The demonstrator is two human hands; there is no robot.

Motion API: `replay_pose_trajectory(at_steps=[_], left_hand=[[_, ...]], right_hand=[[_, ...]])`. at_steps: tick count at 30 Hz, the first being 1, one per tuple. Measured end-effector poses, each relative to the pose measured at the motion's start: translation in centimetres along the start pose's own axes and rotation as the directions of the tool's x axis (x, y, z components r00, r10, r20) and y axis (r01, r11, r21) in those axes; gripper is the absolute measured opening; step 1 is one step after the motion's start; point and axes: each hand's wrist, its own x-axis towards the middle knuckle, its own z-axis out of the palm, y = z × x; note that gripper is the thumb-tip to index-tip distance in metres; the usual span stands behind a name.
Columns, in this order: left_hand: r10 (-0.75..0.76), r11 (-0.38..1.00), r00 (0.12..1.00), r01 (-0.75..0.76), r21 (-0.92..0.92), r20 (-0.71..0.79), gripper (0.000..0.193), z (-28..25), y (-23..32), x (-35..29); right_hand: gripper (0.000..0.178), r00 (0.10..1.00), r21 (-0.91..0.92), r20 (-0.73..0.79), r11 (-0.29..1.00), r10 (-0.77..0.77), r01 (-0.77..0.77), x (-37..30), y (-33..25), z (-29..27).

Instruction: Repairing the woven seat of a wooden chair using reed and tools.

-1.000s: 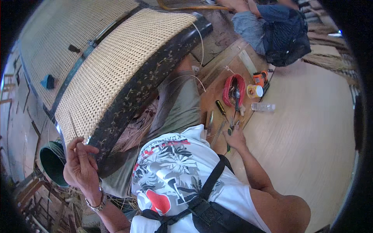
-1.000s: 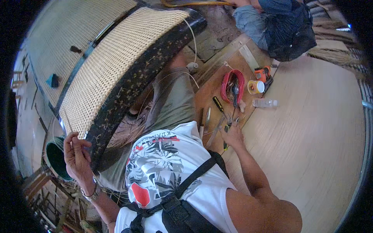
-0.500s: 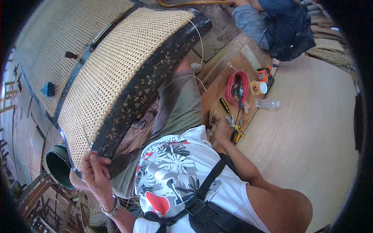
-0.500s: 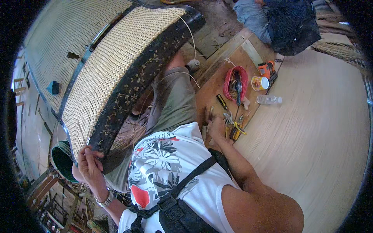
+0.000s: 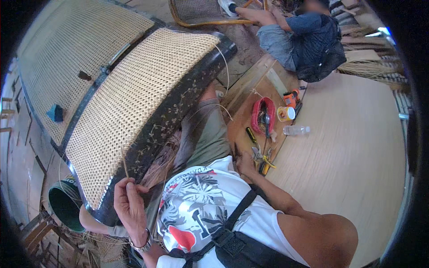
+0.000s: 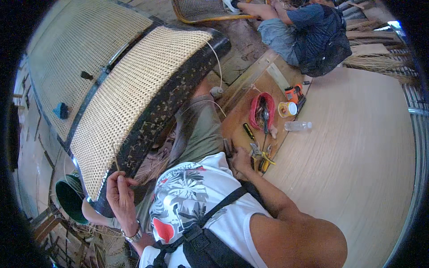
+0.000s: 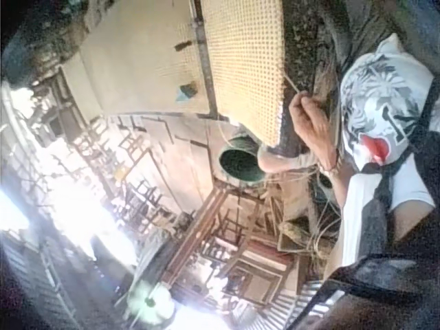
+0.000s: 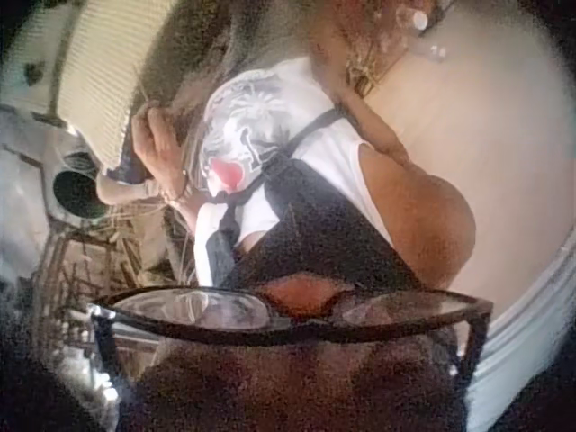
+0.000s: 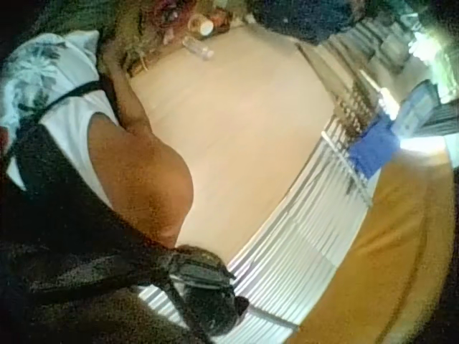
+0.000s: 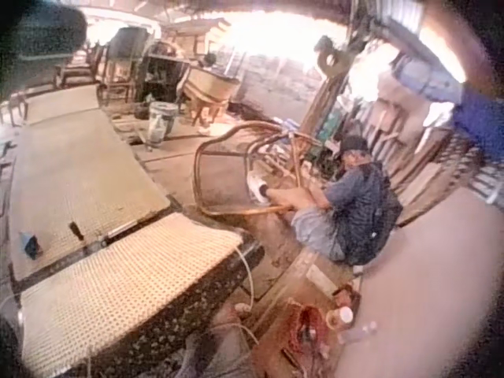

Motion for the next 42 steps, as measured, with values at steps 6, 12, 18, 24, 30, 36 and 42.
replay_pose_trajectory(at_steps=[6,12,18,24,30,36,42], left_hand=[[0.041,0.997,0.999,-0.039,-0.067,0.019,0.017,-1.6,0.5,0.0],[0.066,0.934,0.991,-0.101,-0.342,-0.114,0.018,-2.4,-0.5,-1.5],[0.078,0.913,0.958,-0.18,-0.366,-0.277,0.017,-3.3,-1.1,-2.7],[0.03,0.888,0.943,-0.178,-0.425,-0.332,0.017,-5.1,-2.0,-3.4],[0.021,0.866,0.949,-0.174,-0.468,-0.315,0.017,-5.6,-2.5,-2.9],[0.023,0.862,0.951,-0.176,-0.476,-0.309,0.017,-6.0,-2.8,-3.1],[0.026,0.865,0.949,-0.18,-0.469,-0.316,0.017,-5.9,-2.6,-3.1]], right_hand=[[0.019,0.991,0.69,-0.123,0.722,0.05,0.049,2.0,-10.9,-12.6],[0.019,0.777,0.95,0.21,0.312,-0.593,-0.019,0.9,-28.7,-16.0],[0.011,0.389,0.865,0.453,0.29,-0.802,-0.408,-4.7,-41.9,-8.6],[0.013,0.165,0.832,0.492,0.405,-0.855,-0.38,-6.6,-47.6,-5.8],[0.006,0.018,0.784,0.516,0.464,-0.856,-0.413,-7.4,-49.2,-4.3],[0.004,0.004,0.799,0.496,0.455,-0.868,-0.393,-7.6,-49.5,-4.2],[0.008,0.053,0.878,0.45,0.431,-0.892,-0.208,-7.9,-49.9,-4.4]])
